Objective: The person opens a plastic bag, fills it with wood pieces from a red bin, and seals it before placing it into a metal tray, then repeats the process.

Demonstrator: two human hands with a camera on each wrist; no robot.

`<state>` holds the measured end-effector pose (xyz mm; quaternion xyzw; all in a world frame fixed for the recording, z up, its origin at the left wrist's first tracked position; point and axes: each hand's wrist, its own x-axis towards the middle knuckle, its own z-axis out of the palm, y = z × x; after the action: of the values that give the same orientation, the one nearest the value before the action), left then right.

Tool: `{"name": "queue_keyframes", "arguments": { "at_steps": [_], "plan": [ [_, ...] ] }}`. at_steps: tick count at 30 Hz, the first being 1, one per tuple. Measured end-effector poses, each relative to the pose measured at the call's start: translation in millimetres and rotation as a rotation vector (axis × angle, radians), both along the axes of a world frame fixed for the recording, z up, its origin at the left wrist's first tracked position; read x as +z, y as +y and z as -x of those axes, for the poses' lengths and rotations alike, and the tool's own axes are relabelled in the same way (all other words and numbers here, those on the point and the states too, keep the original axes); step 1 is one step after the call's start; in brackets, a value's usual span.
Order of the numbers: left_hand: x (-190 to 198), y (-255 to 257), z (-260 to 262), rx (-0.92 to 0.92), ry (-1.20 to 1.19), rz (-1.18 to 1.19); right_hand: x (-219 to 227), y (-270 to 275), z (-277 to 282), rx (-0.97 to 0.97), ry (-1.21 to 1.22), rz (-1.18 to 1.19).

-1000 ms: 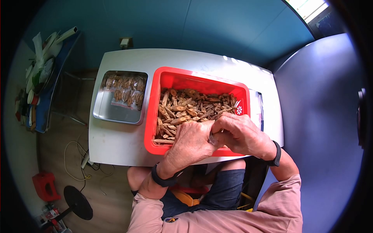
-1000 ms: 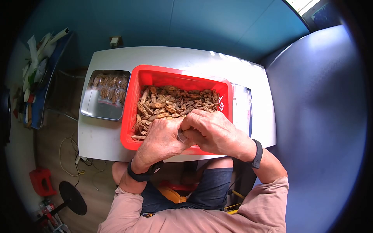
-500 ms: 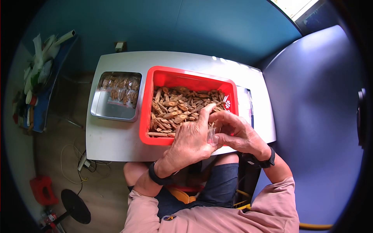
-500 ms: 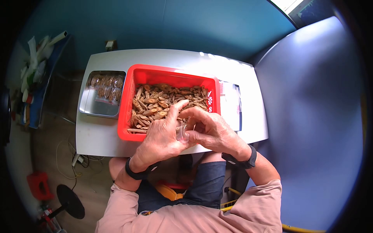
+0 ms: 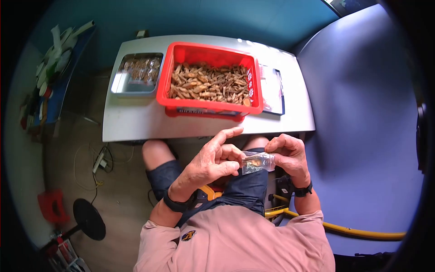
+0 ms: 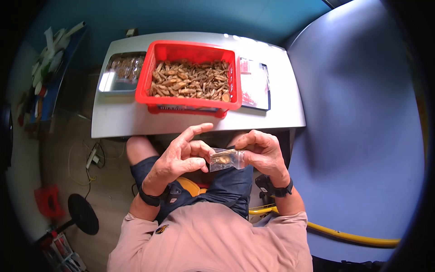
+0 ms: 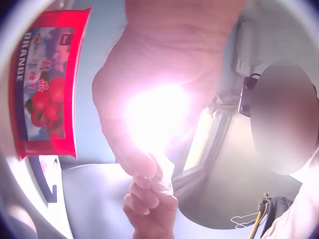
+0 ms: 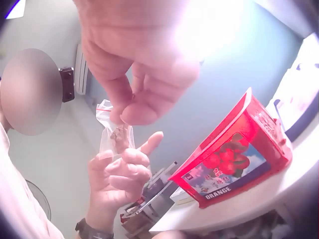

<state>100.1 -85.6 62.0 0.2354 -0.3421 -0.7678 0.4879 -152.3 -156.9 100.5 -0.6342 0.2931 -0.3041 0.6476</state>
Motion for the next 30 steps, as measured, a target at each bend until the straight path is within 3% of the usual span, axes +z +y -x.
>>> {"name": "queue_keyframes", "arguments": {
  "at_steps": [2,8,10,13,17,19,22,30],
  "plan": [
    [-4,16,12,0.024,-0.007,-0.037,-16,12,15,-0.061,-0.046,-0.134],
    [-16,51,47,0.038,-0.019,-0.148,-39,41,28,-0.026,-0.106,-0.143],
    [-19,60,54,0.029,-0.041,-0.145,-44,44,33,0.042,-0.070,0.027],
    [-20,68,58,0.032,-0.108,-0.150,-41,50,43,0.097,0.022,0.040],
    [-24,73,66,0.044,-0.140,-0.145,-35,60,46,0.069,0.121,0.124],
    [-24,73,70,0.052,-0.133,-0.141,-36,62,47,0.074,0.136,0.376],
    [-22,73,76,0.066,-0.193,-0.160,-35,69,54,-0.021,0.161,0.469],
    [-20,63,87,-0.015,-0.153,-0.252,-50,81,69,-0.106,0.033,0.462]
  ]
}}
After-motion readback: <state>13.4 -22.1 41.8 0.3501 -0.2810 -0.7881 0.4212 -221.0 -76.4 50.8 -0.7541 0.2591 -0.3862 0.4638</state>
